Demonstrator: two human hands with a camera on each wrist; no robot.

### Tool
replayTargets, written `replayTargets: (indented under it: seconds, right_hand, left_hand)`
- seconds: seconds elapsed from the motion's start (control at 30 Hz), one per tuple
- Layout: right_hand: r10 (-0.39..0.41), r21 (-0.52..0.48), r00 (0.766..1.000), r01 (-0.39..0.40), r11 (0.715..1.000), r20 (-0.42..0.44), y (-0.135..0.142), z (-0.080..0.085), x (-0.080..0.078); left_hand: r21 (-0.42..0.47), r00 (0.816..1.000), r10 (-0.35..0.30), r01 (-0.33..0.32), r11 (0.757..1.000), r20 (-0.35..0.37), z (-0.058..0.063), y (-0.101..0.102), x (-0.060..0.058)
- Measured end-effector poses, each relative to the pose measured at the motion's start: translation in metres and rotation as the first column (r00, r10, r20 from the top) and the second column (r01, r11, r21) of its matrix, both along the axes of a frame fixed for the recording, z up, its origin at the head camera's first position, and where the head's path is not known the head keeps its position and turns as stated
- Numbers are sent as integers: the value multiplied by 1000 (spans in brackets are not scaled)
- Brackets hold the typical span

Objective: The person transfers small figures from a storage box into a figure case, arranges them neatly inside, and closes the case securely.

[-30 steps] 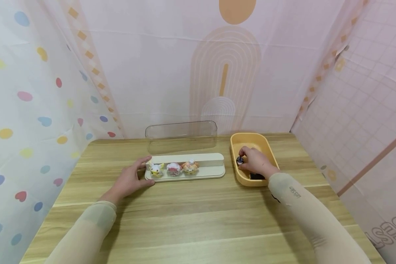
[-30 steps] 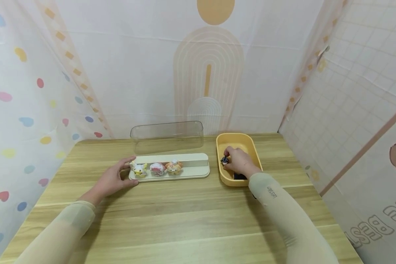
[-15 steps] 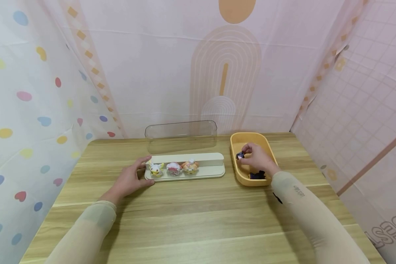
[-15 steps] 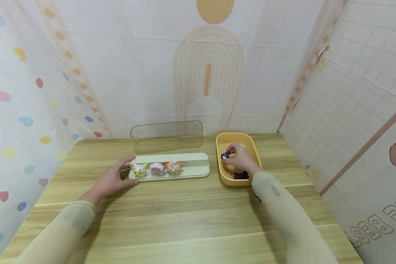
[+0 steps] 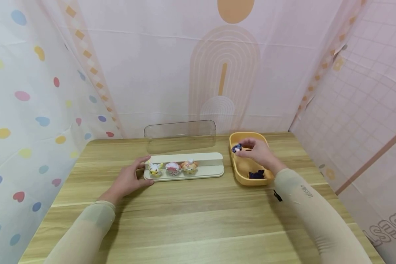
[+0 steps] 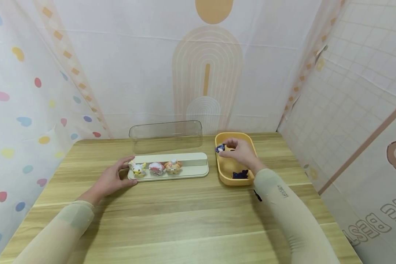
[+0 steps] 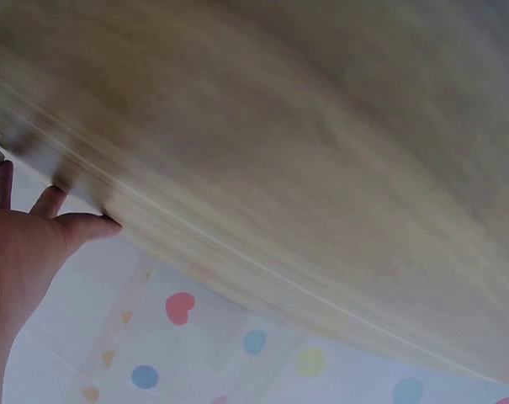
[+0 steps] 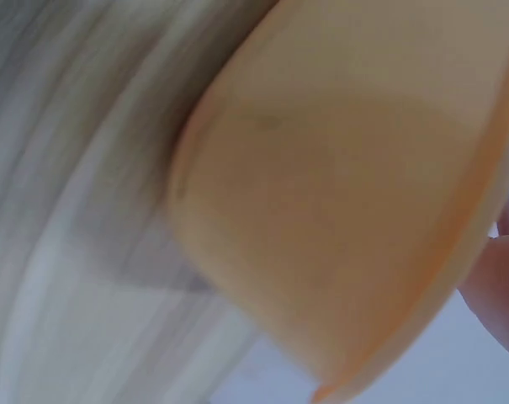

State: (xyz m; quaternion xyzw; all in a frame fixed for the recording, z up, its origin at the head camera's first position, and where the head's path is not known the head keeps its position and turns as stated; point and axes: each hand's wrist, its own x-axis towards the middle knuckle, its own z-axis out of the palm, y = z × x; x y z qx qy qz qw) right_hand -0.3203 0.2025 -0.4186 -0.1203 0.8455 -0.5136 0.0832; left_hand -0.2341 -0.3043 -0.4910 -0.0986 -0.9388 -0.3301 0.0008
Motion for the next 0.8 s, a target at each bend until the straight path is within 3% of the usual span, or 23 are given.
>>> replayTargets:
  seconds: [0.17, 0.47, 0.57, 0.7, 0.8]
  right_hand:
    - [54, 93, 989, -42, 995, -136, -19, 4, 8]
    - [148, 304, 939, -50, 951, -309, -63, 4, 22]
    - [205, 394, 904, -45, 918, -375, -77, 0, 26]
    - [272, 525, 861, -7, 851, -430, -94, -7, 29]
    - [295, 575, 850, 12, 818, -436, -105, -12, 32]
  left_hand:
    - [-6, 1000, 6, -6, 1000, -1, 0, 1, 1]
    - [-2, 1000, 1, -1, 1000, -3, -1, 0, 1]
    - [2, 1000, 2, -2, 1000, 7, -1, 0, 1]
    - [-8, 1000, 2, -2, 1000, 8, -2, -1, 0]
    - [-10, 1000, 3, -3, 1000, -2, -2, 0, 0]
